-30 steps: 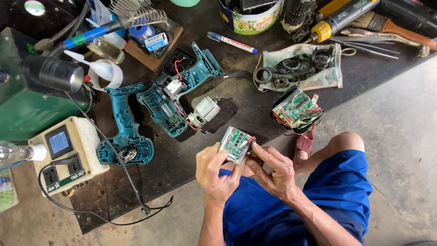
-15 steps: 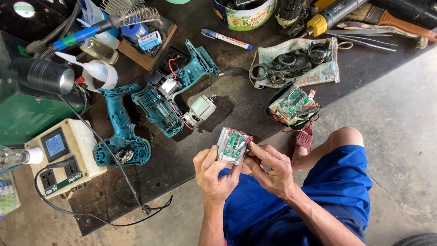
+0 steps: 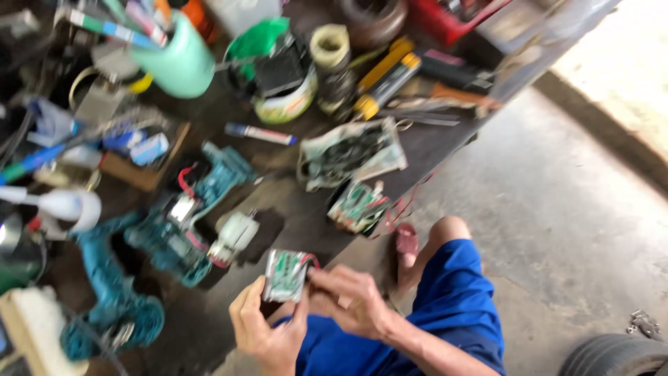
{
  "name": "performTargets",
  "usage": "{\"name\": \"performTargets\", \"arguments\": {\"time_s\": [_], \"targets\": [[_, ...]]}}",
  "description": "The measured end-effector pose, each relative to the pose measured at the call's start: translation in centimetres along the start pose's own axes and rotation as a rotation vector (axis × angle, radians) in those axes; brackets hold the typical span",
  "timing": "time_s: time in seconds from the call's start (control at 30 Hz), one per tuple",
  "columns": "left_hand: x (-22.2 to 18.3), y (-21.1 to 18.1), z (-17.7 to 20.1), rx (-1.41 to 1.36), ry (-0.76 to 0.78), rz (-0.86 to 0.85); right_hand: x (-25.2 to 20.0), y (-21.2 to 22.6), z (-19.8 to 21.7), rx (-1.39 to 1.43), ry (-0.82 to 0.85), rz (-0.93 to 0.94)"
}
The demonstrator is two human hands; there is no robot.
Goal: Repairing the internal components of a cordless drill, including testing the circuit board and soldering connections
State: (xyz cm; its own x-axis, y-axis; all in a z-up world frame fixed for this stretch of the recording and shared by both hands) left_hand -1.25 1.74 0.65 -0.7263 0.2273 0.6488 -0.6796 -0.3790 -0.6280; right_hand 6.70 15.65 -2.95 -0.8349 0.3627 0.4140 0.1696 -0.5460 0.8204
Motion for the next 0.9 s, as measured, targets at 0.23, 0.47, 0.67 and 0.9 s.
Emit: {"name": "performTargets", "arguments": {"time_s": [0.23,0.47,0.67,0.9], "targets": [[0.3,-0.3,-0.5,0.083,-0.069,-0.015,0.9,0.3,6.1,-0.02,0.063,0.195],[0.1,0.4,-1.0,0.099,-0.079,0.0,5.2,-6.1,16.1,-0.271,-0.348,-0.16],[-0.7,1.3,-1.0,0.182,-0.015,0.046,9.2,-9.5,20.9,-0.551,-0.445,-0.126],[-3.7,6.3,-1.9,0.222,0.027,0.007,11.2,-10.0,22.5,-0.538,-0.468,-0.184]]}}
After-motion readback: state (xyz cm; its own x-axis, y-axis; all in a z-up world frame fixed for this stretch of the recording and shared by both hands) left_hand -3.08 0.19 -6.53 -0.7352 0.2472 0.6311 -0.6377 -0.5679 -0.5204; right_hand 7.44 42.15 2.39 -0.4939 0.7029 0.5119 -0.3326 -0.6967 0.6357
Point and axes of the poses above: each hand's wrist, its own x-axis towards the middle knuckle, its own z-axis out of the back of the hand, y = z × x, the point moved 3 cm from there along x, towards the middle knuckle, and after that the axes turned 12 degrees about -x, right-handed, at the moved point
